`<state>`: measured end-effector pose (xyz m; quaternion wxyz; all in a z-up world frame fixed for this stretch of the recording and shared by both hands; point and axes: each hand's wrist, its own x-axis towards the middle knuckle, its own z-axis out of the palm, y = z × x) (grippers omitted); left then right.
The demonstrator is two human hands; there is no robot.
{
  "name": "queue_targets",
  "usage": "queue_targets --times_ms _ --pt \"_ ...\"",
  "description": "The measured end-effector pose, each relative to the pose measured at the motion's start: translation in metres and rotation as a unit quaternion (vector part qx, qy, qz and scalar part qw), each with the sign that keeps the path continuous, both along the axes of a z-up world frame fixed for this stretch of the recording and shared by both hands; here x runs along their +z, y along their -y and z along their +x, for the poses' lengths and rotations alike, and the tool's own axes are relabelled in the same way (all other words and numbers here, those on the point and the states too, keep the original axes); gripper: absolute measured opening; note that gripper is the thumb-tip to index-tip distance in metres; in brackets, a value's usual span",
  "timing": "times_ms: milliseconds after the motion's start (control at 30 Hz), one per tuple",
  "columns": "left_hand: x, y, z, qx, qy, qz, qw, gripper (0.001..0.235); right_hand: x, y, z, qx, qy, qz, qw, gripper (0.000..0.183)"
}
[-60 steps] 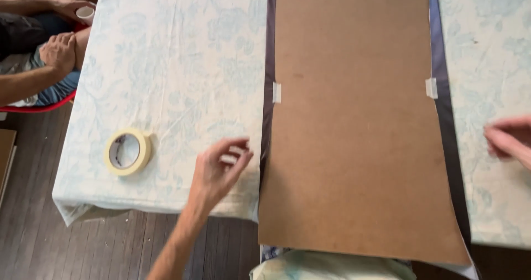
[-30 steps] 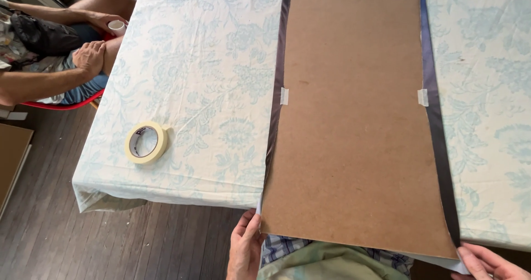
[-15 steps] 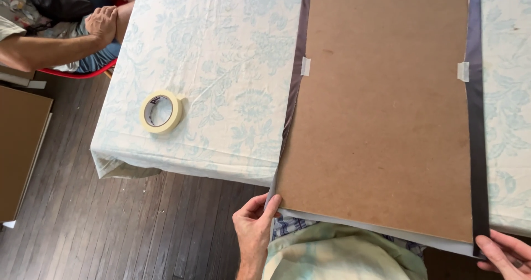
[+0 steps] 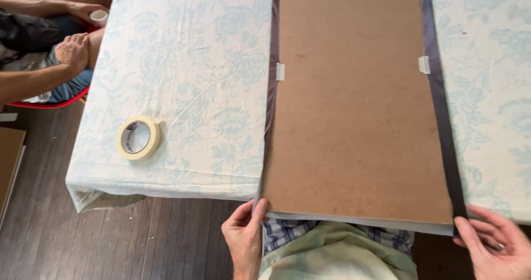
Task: Securing a piece of material to a backing board using small strips of masking tape around the edges.
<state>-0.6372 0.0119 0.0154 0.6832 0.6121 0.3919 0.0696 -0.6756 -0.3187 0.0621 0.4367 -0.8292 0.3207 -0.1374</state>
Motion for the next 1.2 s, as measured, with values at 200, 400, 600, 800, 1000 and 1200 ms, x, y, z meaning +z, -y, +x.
queue_targets --times_ms 200,400,600,800,1000,1200 --pt "0.005 0.002 0.001 -0.012 0.004 0.018 1.000 0.024 0.000 0.021 -0.001 0.068 0.002 0.033 0.997 0.028" --pt "0.005 -0.005 -0.010 -0.127 0.062 0.226 0.964 0.018 -0.031 0.051 -0.015 0.110 -0.013 0.064 0.992 0.031" --pt "-0.002 -0.012 -0.013 -0.203 0.219 0.552 0.779 0.009 -0.061 0.056 -0.027 0.117 -0.058 -0.017 0.991 0.062" --pt "-0.008 -0.013 -0.014 -0.229 0.261 0.623 0.700 0.018 -0.107 0.079 -0.049 0.118 -0.036 -0.065 0.990 0.046" --pt "0.020 -0.015 -0.008 -0.282 0.298 0.555 0.724 0.017 -0.067 0.058 -0.037 0.137 0.074 -0.155 0.976 0.020" --pt "0.012 -0.014 -0.005 -0.297 0.340 0.565 0.691 0.017 -0.028 0.036 -0.020 0.197 0.141 -0.294 0.925 0.017"
